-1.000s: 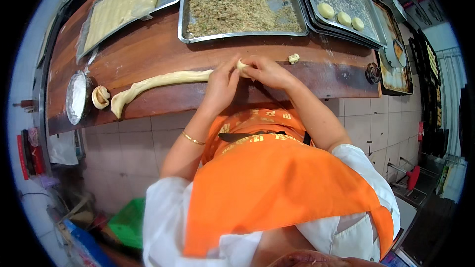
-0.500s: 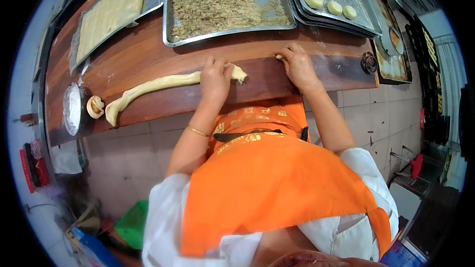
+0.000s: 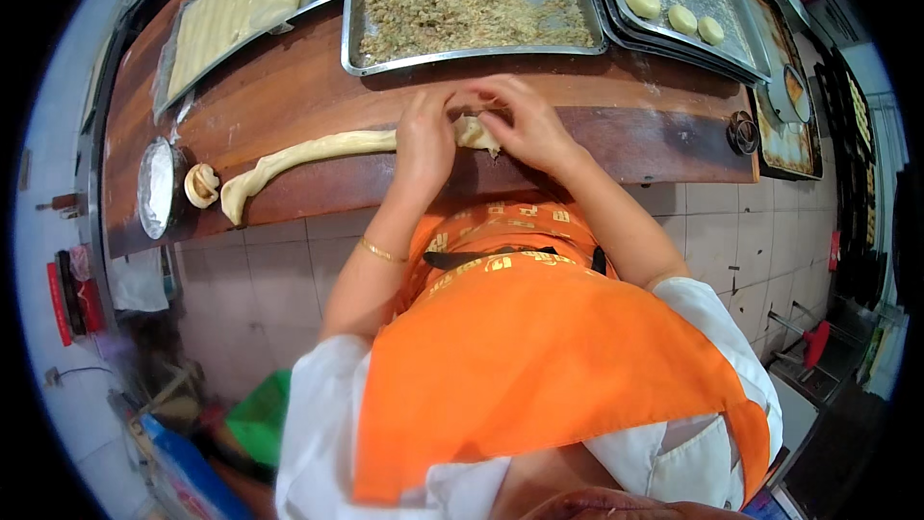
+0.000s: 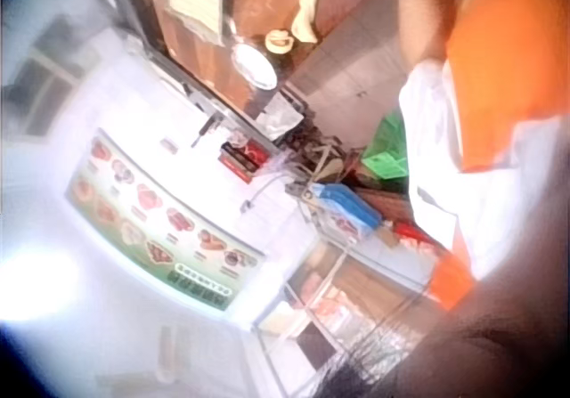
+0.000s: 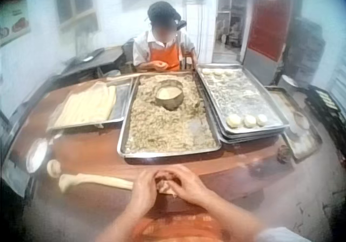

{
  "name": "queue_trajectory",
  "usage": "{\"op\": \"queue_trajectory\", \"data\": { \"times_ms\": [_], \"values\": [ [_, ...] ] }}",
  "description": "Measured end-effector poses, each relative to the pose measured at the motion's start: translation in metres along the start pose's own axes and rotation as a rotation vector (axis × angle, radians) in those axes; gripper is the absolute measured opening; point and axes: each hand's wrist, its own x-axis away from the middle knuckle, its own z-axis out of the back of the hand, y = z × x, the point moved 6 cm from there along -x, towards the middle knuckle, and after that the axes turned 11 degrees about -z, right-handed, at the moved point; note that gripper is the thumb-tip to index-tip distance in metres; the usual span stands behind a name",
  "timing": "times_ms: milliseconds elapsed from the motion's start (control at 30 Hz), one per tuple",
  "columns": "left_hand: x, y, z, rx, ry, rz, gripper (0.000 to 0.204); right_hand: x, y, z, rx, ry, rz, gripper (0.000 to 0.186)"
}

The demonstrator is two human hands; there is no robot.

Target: The person tears off pieces of dough from a long roll, flattens a piece by hand, scoops filling from a tray, wraps the dough around the filling to form a bun, and places it onto a tray.

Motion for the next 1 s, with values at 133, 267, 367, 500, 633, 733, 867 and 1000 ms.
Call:
{"op": "queue_trajectory", "data": {
  "times_ms": [133, 267, 367, 500, 633, 733, 867, 1000],
  "values": [
    [-0.038, 0.003, -0.039, 0.159, 0.001, -0.182, 0.028, -0.001, 0.013, 0.031, -0.048, 0.193, -0.121, 0.031],
    [-0.046, 0.004, -0.08, -0.009, -0.366, -0.222, 0.031, 0.013, 0.021, 0.05, -0.152, 0.264, -0.217, 0.026],
    [-0.046, 0.012, -0.093, -0.149, -0.483, -0.286, 0.041, 0.022, 0.036, 0.063, -0.139, 0.322, -0.243, 0.024],
    [-0.039, 0.019, -0.097, -0.241, -0.457, -0.423, 0.053, 0.026, 0.042, 0.071, -0.178, 0.345, -0.242, 0.023],
    [-0.048, 0.022, -0.097, -0.288, -0.536, -0.381, 0.056, 0.023, 0.044, 0.069, -0.23, 0.362, -0.219, 0.022],
    [-0.05, 0.023, -0.101, -0.345, -0.636, -0.433, 0.061, 0.021, 0.045, 0.063, -0.275, 0.331, -0.204, 0.022],
    [-0.033, 0.034, -0.084, -0.31, -0.479, -0.346, 0.068, 0.042, 0.042, 0.066, -0.147, 0.309, -0.214, 0.021],
    [-0.025, 0.03, -0.088, -0.358, -0.502, -0.303, 0.071, 0.045, 0.055, 0.062, -0.207, 0.301, -0.267, 0.021]
  ]
}}
